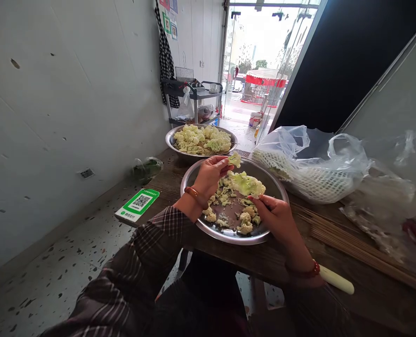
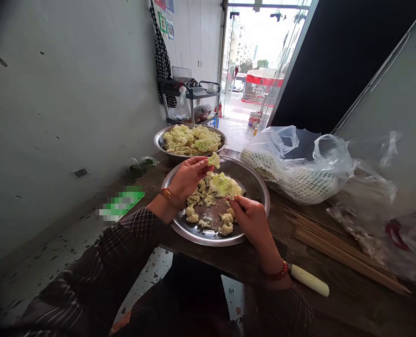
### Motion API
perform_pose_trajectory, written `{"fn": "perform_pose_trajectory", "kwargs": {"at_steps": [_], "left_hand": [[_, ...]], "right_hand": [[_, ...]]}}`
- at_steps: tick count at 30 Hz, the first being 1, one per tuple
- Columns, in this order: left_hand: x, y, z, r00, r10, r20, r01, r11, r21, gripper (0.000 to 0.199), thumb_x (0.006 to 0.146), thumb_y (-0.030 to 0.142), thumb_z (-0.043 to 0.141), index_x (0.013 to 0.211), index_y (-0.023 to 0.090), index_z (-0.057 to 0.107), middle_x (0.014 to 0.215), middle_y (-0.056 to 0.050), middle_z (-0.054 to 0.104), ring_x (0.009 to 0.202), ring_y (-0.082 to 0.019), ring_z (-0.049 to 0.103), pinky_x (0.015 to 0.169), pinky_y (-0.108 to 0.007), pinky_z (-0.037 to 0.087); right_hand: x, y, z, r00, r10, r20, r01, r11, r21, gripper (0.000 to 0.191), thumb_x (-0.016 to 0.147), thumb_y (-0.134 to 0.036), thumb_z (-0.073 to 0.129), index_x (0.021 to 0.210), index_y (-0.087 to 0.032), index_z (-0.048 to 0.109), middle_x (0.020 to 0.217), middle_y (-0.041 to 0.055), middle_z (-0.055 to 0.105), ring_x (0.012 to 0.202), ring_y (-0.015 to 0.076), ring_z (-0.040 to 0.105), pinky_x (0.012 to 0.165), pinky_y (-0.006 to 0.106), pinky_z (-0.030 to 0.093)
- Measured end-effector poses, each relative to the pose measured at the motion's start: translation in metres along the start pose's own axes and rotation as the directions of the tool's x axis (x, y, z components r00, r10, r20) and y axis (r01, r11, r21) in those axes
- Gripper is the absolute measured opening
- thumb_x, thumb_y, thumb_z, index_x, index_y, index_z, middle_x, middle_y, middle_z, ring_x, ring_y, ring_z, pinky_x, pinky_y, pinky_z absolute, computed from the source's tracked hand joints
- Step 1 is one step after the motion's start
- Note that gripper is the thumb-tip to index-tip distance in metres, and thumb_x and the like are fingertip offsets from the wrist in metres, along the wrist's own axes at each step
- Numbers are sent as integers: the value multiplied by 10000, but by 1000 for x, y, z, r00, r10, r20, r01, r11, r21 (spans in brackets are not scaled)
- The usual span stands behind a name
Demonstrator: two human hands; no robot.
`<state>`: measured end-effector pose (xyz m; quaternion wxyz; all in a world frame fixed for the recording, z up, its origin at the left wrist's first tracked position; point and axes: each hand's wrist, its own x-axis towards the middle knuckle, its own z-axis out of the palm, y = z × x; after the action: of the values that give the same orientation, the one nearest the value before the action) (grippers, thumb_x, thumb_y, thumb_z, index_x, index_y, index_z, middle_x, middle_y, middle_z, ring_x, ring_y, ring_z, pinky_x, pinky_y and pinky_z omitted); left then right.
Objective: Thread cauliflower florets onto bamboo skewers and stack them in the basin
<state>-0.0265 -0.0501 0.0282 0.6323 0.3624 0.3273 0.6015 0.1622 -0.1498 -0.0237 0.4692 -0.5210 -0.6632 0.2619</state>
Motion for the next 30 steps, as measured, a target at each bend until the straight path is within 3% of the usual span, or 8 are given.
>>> {"fn": "perform_pose_trajectory", "kwargs": {"at_steps": [8,14,19,30], "left_hand": [[2,0,-2,999,-42,2,42,999,-15,108,801,148,759,848,126,665,723,-50,728,670,-118,698,663,-216,468],[1,0,-2,999,-49,-21,48,999,-22,53,894,100,632,849,115,658,690,-54,723,636,-108,680,670,-225,457],[0,0,0,998,-51,-41,50,998,-34,37,858,95,680,832,111,659,688,-52,720,618,-107,672,663,-227,453],[1,-1,1,1000,-22,-19,21,1000,-23,60,879,100,652,820,107,653,660,-39,711,580,-84,649,643,-209,440]], "right_hand": [[0,0,0,1000,9,-5,-9,1000,-28,434,923,-503,595,637,-179,548,590,-39,369,599,122,363,546,254,296],[0,-1,-1,1000,1,6,0,999,-42,442,924,-491,594,620,-175,542,596,-34,379,609,122,378,557,254,308],[0,0,-1,1000,-4,25,5,999,-40,431,935,-489,581,648,-167,587,608,-31,392,620,126,381,569,258,317],[0,-2,0,1000,-5,6,5,999,-45,456,931,-487,590,604,-179,508,589,-38,381,606,115,352,555,261,272]]}}
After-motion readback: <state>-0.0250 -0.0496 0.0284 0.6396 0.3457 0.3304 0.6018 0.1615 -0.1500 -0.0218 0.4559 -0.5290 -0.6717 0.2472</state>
